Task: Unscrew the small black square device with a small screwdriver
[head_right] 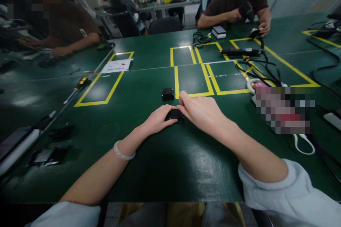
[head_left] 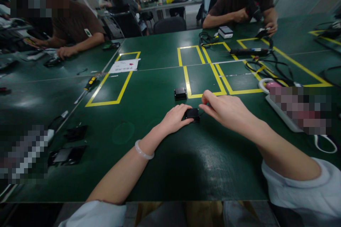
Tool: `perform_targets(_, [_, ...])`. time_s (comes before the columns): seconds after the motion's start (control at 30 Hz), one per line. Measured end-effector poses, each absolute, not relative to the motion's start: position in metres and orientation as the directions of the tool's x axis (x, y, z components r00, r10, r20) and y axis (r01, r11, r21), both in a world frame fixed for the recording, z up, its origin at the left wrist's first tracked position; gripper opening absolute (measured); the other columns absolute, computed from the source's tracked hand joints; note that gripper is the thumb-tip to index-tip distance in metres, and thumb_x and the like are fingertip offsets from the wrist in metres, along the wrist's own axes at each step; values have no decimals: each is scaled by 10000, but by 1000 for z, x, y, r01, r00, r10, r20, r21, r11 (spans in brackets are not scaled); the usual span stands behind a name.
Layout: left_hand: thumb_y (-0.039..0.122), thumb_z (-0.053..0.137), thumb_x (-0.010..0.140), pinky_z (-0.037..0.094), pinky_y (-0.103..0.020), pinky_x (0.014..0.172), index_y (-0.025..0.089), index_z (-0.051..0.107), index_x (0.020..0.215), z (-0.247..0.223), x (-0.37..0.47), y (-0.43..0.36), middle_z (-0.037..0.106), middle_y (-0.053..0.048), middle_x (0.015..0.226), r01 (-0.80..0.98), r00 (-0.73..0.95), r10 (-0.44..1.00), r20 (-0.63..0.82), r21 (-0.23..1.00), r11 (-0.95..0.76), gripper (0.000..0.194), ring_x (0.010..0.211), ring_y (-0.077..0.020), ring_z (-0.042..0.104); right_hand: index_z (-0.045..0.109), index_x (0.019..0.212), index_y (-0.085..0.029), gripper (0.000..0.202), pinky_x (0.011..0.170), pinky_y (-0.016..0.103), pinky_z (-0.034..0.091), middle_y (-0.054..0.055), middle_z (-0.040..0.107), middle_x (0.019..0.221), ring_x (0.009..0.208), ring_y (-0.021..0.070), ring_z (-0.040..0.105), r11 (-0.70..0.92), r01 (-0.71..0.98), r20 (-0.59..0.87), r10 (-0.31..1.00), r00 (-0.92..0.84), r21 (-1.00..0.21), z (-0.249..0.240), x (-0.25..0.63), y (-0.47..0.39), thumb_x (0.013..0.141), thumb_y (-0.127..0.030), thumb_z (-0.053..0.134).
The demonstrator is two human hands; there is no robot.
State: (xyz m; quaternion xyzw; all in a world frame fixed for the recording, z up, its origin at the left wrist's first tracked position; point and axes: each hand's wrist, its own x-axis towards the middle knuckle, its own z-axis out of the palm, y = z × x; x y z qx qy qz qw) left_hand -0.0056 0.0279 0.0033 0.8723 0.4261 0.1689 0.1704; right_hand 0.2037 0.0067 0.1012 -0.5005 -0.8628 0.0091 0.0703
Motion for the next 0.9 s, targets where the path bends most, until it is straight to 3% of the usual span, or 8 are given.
perform_targets(0.23, [408, 586, 876, 473, -389, 867, 206, 496, 1172, 3, -5, 28, 591, -67, 1092, 688, 576, 804, 149, 443, -575, 369, 1007, -244, 571, 458, 1036, -199, 172, 502, 258, 234, 17, 640, 788, 630, 169, 570, 517, 847, 144, 854, -500, -127, 102, 205, 7, 902, -296, 412])
perform_targets(0.5, [413, 580, 879, 470, -393, 871, 209, 503, 1175, 4, -5, 28, 591, -68, 1090, 687, 576, 805, 144, 449, -572, 368, 1007, -242, 571, 472, 1018, -202, 220, 496, 266, 225, 24, 647, 752, 618, 185, 584, 502, 860, 109, 863, -493, -94, 102, 204, 7, 938, -382, 374])
perform_targets(0.7, [425, 576, 881, 472, -383, 861, 203, 502, 1161, 3, -5, 28, 590, -71, 1095, 691, 574, 805, 150, 438, -575, 365, 1009, -243, 568, 462, 1050, -197, 186, 501, 259, 230, 22, 648, 775, 629, 180, 590, 525, 845, 125, 849, -513, -97, 101, 205, 7, 925, -304, 375])
perform_targets(0.9, [412, 591, 873, 468, -388, 875, 210, 504, 1170, 1, -6, 29, 588, -66, 1102, 691, 575, 805, 144, 442, -572, 370, 1019, -244, 566, 467, 1039, -201, 215, 512, 255, 229, 31, 661, 778, 641, 183, 594, 510, 852, 100, 860, -501, -116, 104, 203, 6, 930, -367, 386])
